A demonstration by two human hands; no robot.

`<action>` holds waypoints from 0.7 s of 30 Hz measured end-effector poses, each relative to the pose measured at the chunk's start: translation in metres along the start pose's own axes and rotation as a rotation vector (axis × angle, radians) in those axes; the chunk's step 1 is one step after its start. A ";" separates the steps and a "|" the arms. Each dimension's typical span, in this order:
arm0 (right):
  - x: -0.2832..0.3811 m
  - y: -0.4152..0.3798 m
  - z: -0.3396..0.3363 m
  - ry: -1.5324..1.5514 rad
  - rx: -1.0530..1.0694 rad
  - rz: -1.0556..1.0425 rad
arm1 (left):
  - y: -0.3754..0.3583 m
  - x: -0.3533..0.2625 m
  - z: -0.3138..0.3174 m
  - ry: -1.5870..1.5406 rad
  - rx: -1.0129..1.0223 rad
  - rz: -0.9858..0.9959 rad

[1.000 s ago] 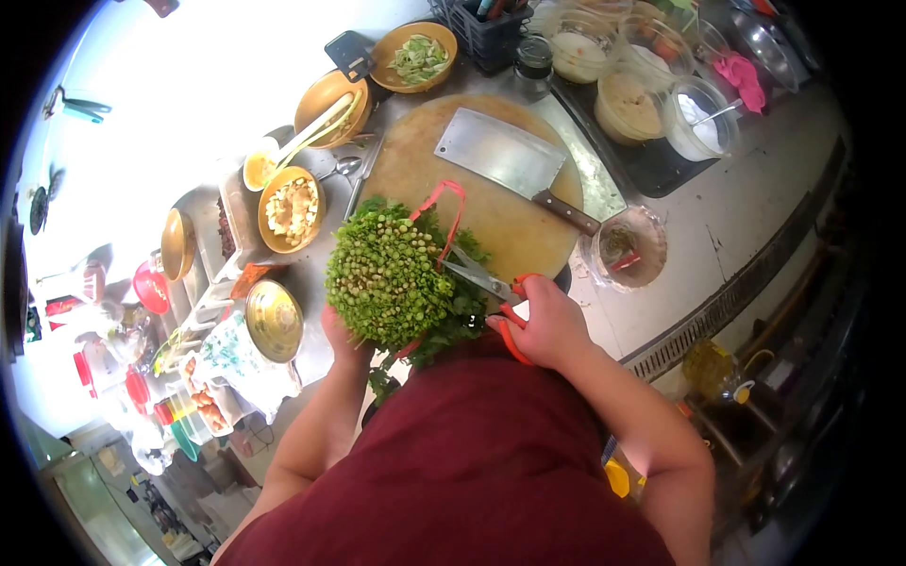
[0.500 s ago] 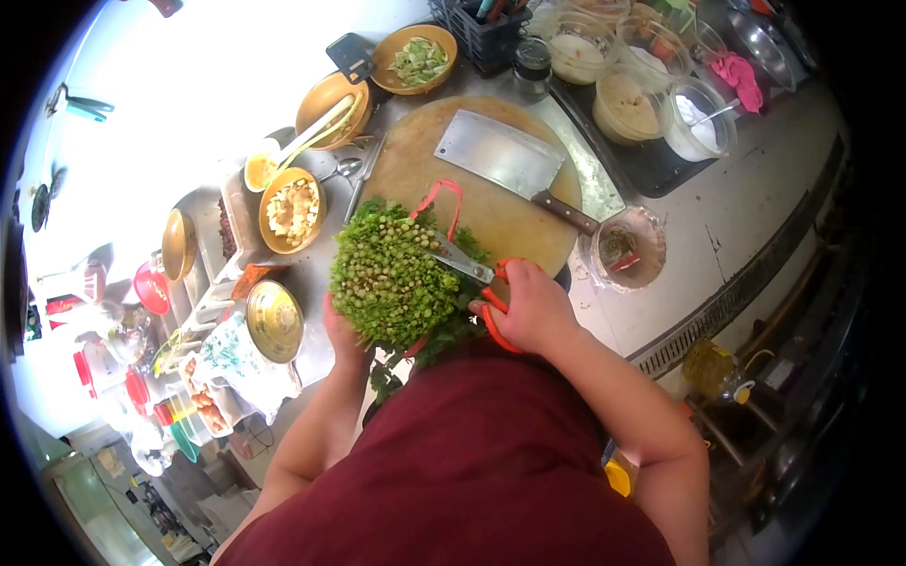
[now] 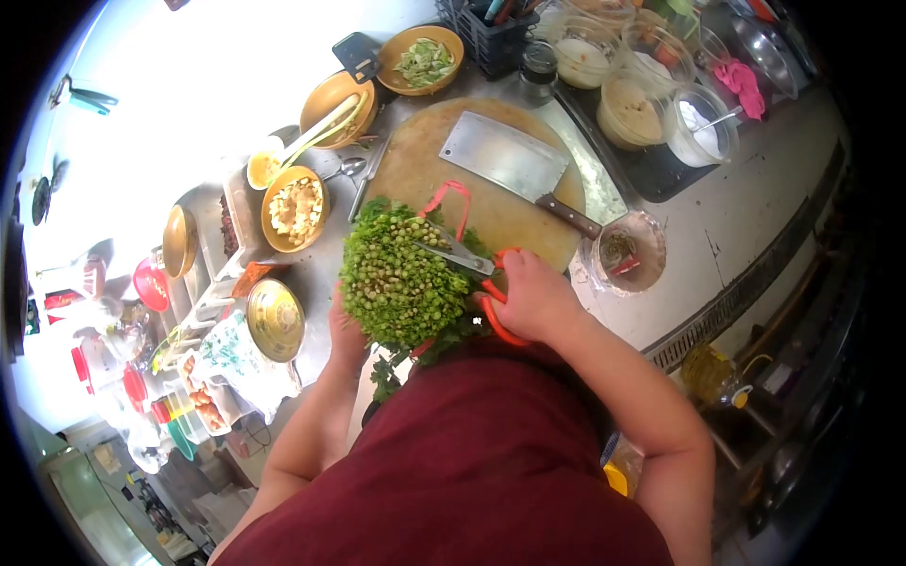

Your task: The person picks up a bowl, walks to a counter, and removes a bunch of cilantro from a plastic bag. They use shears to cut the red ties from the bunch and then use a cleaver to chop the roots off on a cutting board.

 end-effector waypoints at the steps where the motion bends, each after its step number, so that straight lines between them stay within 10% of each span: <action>1: -0.002 0.000 0.002 -0.006 0.018 0.003 | 0.001 0.000 0.001 0.001 -0.004 -0.009; 21: -0.030 0.000 0.020 -0.009 0.146 0.115 | 0.010 -0.031 0.025 0.463 0.024 0.183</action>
Point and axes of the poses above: each hand's wrist, its own y-axis towards the middle knuckle, its own z-axis out of the palm, x = y × z, the point moved 10 cm from there along y, towards the middle knuckle, and after that the axes turned 6 degrees about -x, right-handed, at the moved point
